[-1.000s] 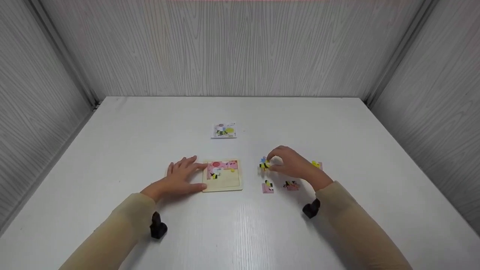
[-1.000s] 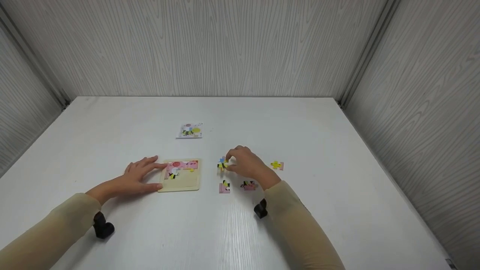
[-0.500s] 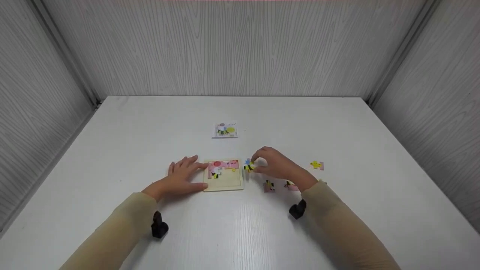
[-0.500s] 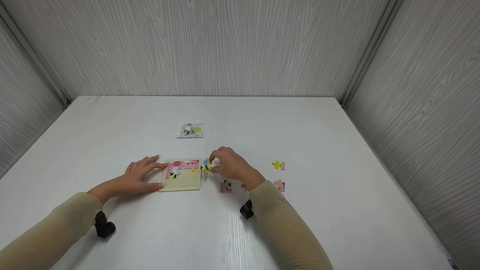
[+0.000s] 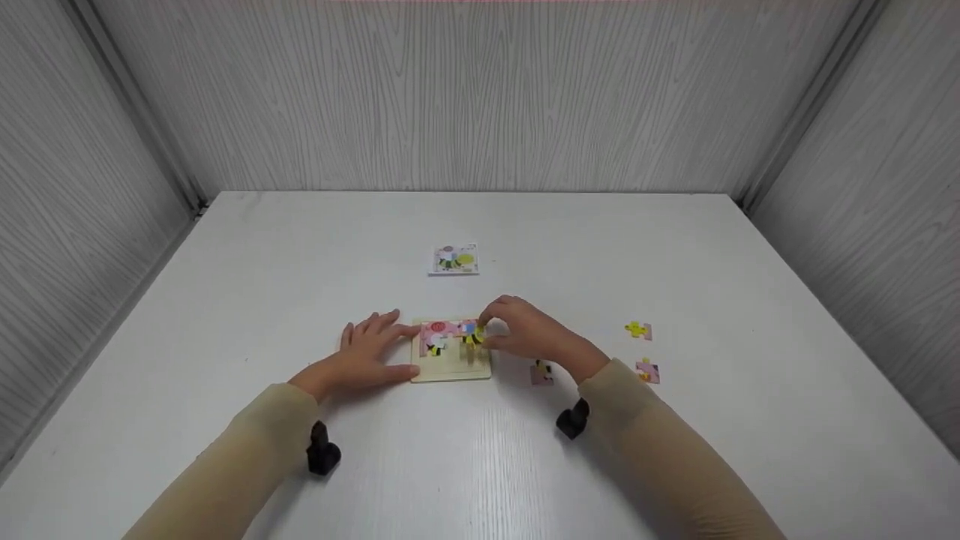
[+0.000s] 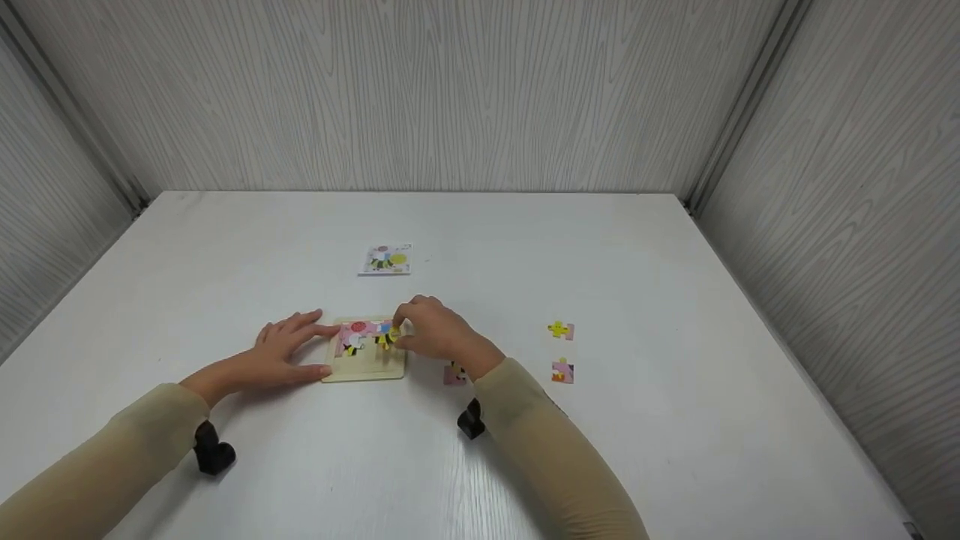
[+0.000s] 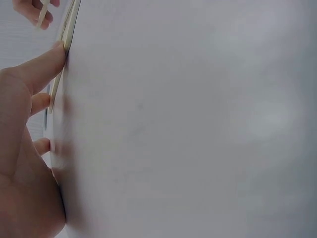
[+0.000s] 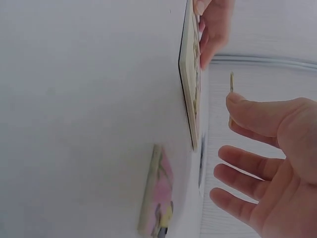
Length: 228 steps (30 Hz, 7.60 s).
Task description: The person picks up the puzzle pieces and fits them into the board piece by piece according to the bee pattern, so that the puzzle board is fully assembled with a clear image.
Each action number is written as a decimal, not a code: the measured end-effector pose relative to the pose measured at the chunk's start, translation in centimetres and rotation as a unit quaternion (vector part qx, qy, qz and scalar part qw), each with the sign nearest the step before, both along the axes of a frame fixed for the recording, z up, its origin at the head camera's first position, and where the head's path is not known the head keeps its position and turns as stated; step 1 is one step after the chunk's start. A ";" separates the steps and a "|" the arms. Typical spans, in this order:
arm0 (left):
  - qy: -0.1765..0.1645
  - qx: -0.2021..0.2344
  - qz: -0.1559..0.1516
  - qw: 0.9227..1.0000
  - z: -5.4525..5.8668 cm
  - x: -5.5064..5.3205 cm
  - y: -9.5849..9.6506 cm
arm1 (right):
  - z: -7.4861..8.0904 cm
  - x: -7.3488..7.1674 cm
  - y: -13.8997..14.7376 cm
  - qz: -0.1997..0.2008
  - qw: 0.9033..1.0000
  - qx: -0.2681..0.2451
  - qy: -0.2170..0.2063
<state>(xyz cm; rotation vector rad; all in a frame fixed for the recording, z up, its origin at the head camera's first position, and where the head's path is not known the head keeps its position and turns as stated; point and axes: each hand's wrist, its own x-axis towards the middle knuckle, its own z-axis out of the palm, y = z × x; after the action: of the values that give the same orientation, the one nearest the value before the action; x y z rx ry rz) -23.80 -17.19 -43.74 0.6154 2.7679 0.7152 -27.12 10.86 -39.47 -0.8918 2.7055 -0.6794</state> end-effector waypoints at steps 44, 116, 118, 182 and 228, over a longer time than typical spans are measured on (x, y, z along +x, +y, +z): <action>-0.002 -0.001 0.011 1.000 0.3 0.3 0.3 | -1.0 0.0 -4.1 -0.011 0.997 0.082 0.003; -0.002 0.006 0.001 1.000 0.4 0.2 0.0 | -0.4 -0.3 4.8 -0.020 1.000 -0.015 0.003; -0.003 0.001 0.001 1.000 0.4 0.2 0.0 | -0.4 -0.2 5.5 -0.017 1.000 -0.021 0.008; -0.006 -0.014 0.001 1.000 0.1 -0.1 0.2 | -0.9 0.1 21.7 -0.179 0.982 0.059 -0.012; -0.006 -0.014 0.002 1.000 0.2 0.0 0.0 | -0.4 -0.4 19.9 -0.182 0.981 0.064 -0.017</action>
<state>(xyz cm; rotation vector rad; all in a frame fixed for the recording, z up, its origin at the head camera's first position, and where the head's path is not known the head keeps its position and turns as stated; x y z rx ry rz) -23.79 -17.19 -43.50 0.5983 2.7651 0.6769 -27.48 30.79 -39.86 -0.3531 2.8693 -0.5695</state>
